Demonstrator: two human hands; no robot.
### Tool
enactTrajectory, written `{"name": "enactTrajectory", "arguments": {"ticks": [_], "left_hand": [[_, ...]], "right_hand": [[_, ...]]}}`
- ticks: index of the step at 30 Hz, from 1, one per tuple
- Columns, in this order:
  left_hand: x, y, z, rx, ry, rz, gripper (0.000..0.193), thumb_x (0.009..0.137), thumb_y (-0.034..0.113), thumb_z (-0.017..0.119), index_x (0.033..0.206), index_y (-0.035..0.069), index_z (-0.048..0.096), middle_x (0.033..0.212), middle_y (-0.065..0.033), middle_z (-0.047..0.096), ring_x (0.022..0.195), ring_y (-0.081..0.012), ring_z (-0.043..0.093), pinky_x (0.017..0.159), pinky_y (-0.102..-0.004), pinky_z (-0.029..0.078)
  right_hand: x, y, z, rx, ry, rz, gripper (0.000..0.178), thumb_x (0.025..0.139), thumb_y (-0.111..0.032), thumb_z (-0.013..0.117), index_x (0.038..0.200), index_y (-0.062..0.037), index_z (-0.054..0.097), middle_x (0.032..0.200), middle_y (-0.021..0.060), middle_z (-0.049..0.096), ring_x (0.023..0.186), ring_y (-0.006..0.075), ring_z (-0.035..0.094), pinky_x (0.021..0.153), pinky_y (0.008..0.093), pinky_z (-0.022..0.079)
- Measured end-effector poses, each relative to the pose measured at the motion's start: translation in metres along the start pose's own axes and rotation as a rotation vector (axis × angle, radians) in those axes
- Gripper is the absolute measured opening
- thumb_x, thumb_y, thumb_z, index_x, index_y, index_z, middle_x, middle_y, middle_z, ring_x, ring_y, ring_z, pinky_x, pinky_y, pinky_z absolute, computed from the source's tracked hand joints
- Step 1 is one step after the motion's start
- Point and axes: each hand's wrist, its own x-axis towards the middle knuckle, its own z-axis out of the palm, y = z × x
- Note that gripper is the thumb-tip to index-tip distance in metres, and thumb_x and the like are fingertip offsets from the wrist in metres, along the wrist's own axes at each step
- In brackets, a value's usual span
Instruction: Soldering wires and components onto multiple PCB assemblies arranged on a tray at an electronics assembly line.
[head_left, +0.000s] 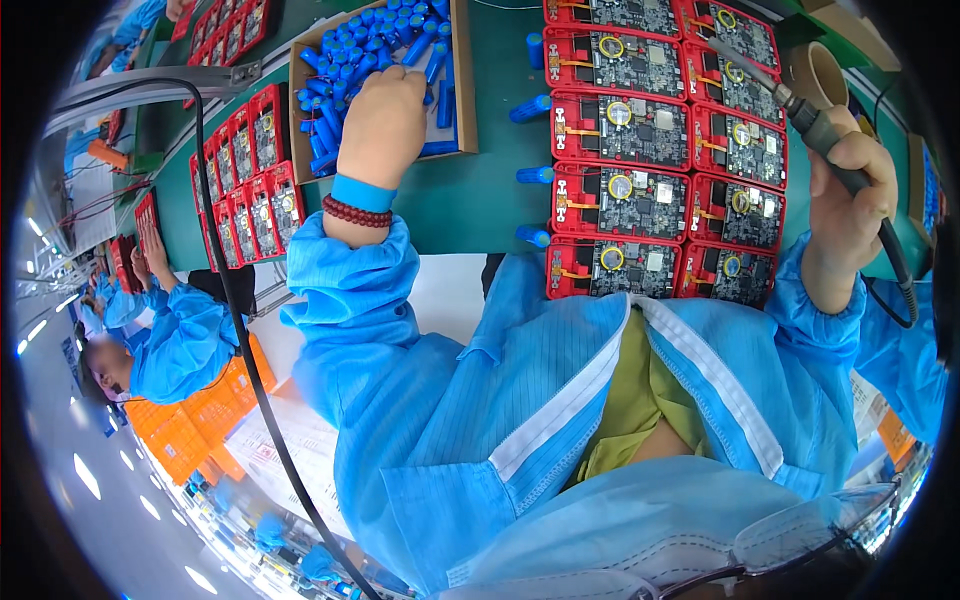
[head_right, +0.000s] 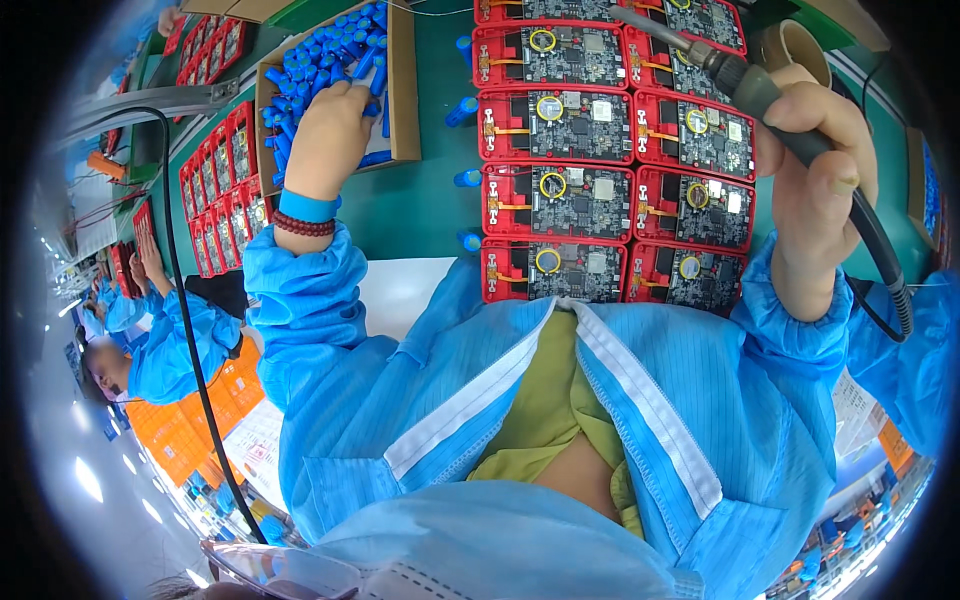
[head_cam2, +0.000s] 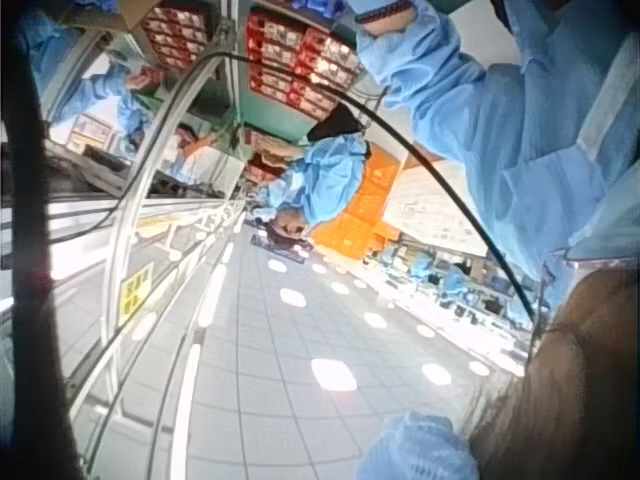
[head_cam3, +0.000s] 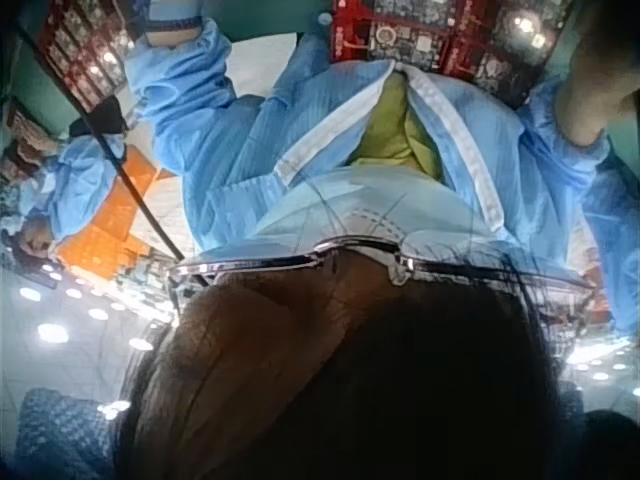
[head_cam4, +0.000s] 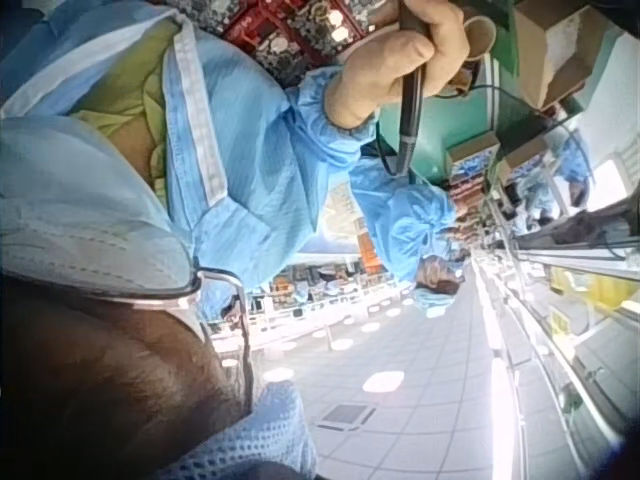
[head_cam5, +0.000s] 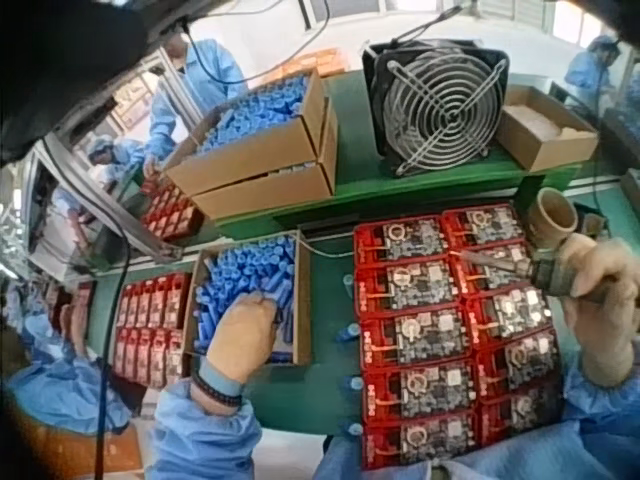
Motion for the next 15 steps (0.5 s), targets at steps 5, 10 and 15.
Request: {"name": "enactTrajectory", "arguments": {"ticks": [5, 10, 15], "left_hand": [[0.000, 0.002, -0.007, -0.030, 0.141, -0.108, 0.014, 0.074, 0.002, 0.060, 0.088, -0.001, 0.062, 0.087, -0.0173, 0.060, 0.083, -0.0315, 0.059, 0.069, -0.0392, 0.049], [-0.010, 0.023, -0.036, -0.523, 0.352, -0.335, 0.022, 0.076, 0.004, 0.064, 0.097, 0.001, 0.064, 0.092, -0.0122, 0.058, 0.080, -0.0221, 0.057, 0.067, -0.0303, 0.046], [-0.003, 0.071, -0.052, -1.307, 0.263, -0.297, 0.020, 0.082, -0.001, 0.060, 0.101, 0.001, 0.064, 0.099, -0.0038, 0.057, 0.080, -0.0106, 0.054, 0.067, -0.0210, 0.042]], "right_hand": [[0.000, -0.007, 0.002, -0.051, 0.009, 0.013, 0.052, 0.096, -0.049, 0.038, 0.102, 0.0003, 0.053, 0.076, 0.0102, 0.050, 0.064, 0.0119, 0.043, 0.059, 0.0262, 0.033], [0.000, -0.007, 0.008, -0.030, 0.042, 0.029, 0.050, 0.096, -0.047, 0.039, 0.102, 0.0011, 0.052, 0.075, 0.0098, 0.050, 0.064, 0.0119, 0.043, 0.059, 0.0263, 0.034], [0.001, -0.013, 0.019, -0.025, -0.070, -0.065, 0.043, 0.097, -0.039, 0.041, 0.101, 0.0021, 0.053, 0.079, 0.0092, 0.050, 0.061, 0.0116, 0.045, 0.062, 0.0270, 0.036]]}}
